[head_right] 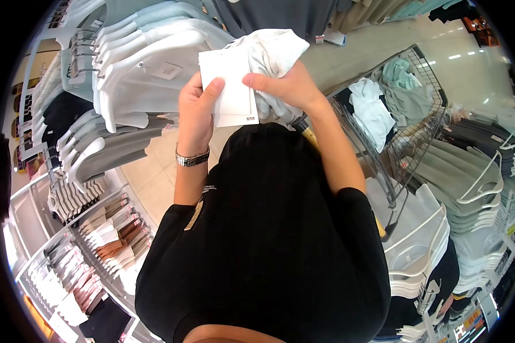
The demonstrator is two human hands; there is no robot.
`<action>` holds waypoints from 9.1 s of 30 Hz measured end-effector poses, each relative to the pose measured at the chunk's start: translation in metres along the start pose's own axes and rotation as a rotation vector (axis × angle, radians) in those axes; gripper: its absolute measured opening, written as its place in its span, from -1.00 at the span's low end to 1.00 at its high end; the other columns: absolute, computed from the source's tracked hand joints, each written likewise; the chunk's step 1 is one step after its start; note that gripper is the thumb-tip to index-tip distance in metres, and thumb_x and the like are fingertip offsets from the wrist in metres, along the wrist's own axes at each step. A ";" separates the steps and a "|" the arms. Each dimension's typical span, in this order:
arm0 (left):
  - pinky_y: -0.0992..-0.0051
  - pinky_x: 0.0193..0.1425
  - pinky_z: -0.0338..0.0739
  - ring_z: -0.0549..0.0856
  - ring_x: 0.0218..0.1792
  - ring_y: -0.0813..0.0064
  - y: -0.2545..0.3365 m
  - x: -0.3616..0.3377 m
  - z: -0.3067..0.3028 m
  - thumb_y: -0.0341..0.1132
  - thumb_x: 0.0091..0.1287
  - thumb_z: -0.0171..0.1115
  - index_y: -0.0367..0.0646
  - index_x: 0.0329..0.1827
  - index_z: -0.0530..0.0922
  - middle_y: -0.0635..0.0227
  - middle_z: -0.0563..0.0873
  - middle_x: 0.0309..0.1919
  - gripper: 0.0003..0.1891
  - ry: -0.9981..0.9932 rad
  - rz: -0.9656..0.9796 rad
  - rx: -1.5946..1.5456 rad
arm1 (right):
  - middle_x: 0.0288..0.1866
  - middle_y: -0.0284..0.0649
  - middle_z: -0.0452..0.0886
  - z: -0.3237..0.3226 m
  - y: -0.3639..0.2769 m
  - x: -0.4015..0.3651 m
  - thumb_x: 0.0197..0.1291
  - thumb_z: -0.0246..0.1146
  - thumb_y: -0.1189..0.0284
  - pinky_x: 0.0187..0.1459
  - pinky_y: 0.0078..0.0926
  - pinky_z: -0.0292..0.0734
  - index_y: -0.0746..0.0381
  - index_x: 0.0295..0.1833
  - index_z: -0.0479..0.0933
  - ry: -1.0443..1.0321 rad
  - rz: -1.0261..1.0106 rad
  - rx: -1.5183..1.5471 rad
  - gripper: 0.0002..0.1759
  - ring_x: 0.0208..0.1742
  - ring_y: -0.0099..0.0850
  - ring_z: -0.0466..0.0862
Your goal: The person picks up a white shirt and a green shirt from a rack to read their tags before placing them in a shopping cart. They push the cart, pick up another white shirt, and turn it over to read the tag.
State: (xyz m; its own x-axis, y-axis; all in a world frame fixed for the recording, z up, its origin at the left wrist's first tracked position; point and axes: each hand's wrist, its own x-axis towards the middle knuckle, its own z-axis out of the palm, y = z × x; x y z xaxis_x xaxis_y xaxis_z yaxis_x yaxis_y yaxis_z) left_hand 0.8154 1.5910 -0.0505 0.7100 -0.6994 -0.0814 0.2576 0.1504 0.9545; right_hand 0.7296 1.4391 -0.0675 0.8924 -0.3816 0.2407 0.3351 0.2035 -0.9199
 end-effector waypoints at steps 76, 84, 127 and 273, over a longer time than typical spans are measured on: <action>0.51 0.03 0.40 0.55 -0.09 0.58 0.026 -0.011 -0.158 -0.34 0.26 0.10 -0.30 0.00 0.43 0.34 0.60 -0.13 -0.70 -0.529 0.002 0.082 | -0.04 -0.24 0.51 0.073 -0.031 0.050 -0.16 0.40 0.52 -0.04 -0.53 0.43 0.33 0.08 0.36 -0.080 0.042 -0.396 -0.39 -0.04 -0.48 0.50; 0.47 -0.03 0.49 0.56 -0.09 0.48 0.006 0.076 -0.157 -0.17 0.05 0.35 -0.20 0.09 0.43 0.29 0.58 -0.07 -0.45 -0.210 0.550 0.587 | -0.11 -0.27 0.56 0.074 -0.084 0.054 -0.26 0.48 0.50 -0.10 -0.55 0.46 0.30 0.03 0.44 -0.356 -0.034 -0.562 -0.37 -0.10 -0.53 0.52; 0.64 -0.15 0.39 0.53 -0.28 0.65 0.158 0.076 -0.175 -0.22 0.22 0.20 -0.28 -0.18 0.55 0.40 0.63 -0.30 -0.73 0.294 0.858 0.861 | -0.17 -0.28 0.56 0.007 -0.075 0.073 0.15 0.20 0.15 -0.13 -0.61 0.41 0.33 -0.05 0.45 0.382 -0.032 -0.358 -0.54 -0.20 -0.56 0.53; 0.34 0.14 0.41 0.54 -0.01 0.15 0.062 0.084 -0.102 -0.31 0.01 0.02 -0.44 0.16 0.26 -0.03 0.49 0.05 -0.40 -0.700 -0.066 -0.991 | -0.38 -0.31 0.60 -0.009 -0.021 0.088 0.08 0.12 -0.07 -0.28 -0.55 0.43 0.32 -0.23 0.57 0.218 0.137 -1.260 -0.41 -0.36 -0.50 0.57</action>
State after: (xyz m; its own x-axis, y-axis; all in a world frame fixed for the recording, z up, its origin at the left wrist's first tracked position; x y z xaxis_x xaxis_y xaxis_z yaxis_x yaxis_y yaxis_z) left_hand 0.9574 1.6127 -0.0278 0.2477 -0.9059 0.3434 0.8867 0.3548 0.2965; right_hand 0.7987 1.3927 -0.0302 0.7891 -0.5885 0.1762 -0.3770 -0.6904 -0.6175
